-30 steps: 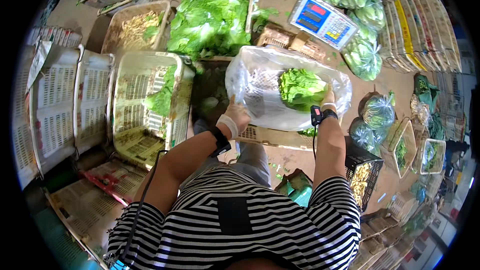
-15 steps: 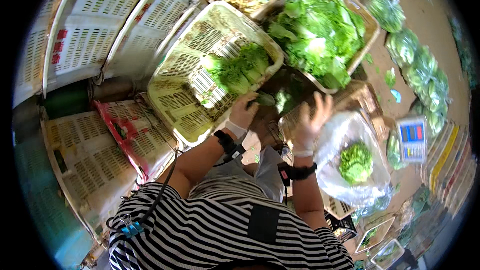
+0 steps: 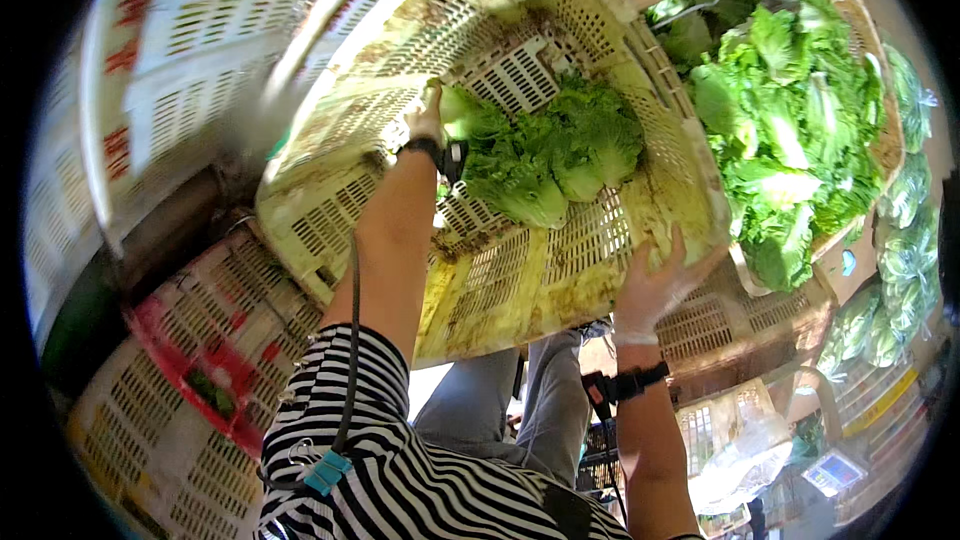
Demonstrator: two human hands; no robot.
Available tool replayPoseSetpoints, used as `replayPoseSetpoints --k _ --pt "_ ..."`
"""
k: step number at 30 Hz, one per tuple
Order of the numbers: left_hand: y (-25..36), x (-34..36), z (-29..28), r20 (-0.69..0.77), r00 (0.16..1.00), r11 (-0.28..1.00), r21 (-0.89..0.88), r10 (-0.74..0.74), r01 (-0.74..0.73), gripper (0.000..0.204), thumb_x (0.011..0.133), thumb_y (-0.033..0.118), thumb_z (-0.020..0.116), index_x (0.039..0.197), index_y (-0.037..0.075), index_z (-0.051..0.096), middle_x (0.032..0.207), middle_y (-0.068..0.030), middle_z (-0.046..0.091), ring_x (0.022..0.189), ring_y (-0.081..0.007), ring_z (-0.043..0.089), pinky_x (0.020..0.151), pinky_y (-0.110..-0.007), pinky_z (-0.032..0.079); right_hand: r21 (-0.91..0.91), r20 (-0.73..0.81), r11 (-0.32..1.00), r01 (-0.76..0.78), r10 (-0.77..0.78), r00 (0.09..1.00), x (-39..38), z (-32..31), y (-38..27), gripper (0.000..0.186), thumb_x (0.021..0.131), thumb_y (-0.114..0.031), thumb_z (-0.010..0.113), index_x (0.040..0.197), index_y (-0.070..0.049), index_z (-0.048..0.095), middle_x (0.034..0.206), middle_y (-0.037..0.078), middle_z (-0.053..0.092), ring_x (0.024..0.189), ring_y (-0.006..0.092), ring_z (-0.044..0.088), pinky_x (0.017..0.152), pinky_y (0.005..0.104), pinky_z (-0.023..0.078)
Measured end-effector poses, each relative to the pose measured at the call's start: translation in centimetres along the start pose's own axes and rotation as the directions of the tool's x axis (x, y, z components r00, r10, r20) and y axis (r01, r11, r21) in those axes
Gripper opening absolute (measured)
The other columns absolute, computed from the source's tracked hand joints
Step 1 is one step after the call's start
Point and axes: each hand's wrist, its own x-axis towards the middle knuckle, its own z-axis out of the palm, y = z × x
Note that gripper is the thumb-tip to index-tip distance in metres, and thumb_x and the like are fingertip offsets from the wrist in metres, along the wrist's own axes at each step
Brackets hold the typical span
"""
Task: The person sorts heads of lettuce from plastic baskets, places them into a clear plastic bag, and then moves a full crate of lettuce onto a stack.
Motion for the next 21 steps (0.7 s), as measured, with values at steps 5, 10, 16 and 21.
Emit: replayPoseSetpoints --k 5,10,16,21 --pt "-1.0 9.3 -2.5 0.328 0.861 0.574 0.646 0.388 -0.504 0.075 0.078 0.015 0.065 0.141 0.015 0.023 0.145 -0.0057 0.026 0.128 -0.0228 0.034 0.105 -0.037 0.033 0.017 0.047 1.0 0.014 -0.014 0.999 0.2 0.9 0.0 0.035 0.078 -0.005 0.057 0.113 -0.008 0.056 0.144 0.023 0.007 0.134 0.0412 0.006 0.106 0.0547 0.018" --pt "-0.1 -2.1 -1.2 0.072 0.886 0.889 -0.045 0.457 -0.455 0.063 0.069 -0.001 0.067 0.126 0.013 0.045 0.112 -0.0175 0.056 0.098 -0.0277 0.057 0.081 -0.036 0.047 -0.047 0.009 0.998 0.037 -0.036 0.999 0.3 0.4 0.9 0.035 0.076 -0.008 0.057 0.111 -0.007 0.057 0.141 0.028 0.01 0.13 0.048 0.01 0.102 0.0586 0.021" --pt "1.3 -21.2 -9.0 0.01 0.899 0.214 -0.972 0.438 -0.093 0.038 0.084 0.021 0.057 0.115 0.0 0.051 0.113 -0.0114 0.056 0.103 -0.0231 0.053 0.091 -0.038 0.043 -0.063 -0.007 0.998 0.019 -0.019 1.0 0.0 -0.7 -0.6 0.031 0.079 -0.01 0.057 0.11 -0.007 0.056 0.14 0.026 0.018 0.13 0.0384 0.021 0.102 0.0509 0.024" --pt "3.9 -34.8 -13.3 0.291 0.309 0.253 -0.954 0.905 0.159 0.067 0.072 0.017 0.063 0.13 0.001 0.034 0.118 -0.0181 0.051 0.103 -0.0297 0.054 0.089 -0.045 0.045 -0.006 0.18 0.975 0.223 -0.219 0.959 0.8 -3.0 4.9 0.035 0.079 -0.02 0.064 0.112 -0.01 0.057 0.137 0.021 0.03 0.129 0.0332 0.026 0.103 0.0465 0.025"
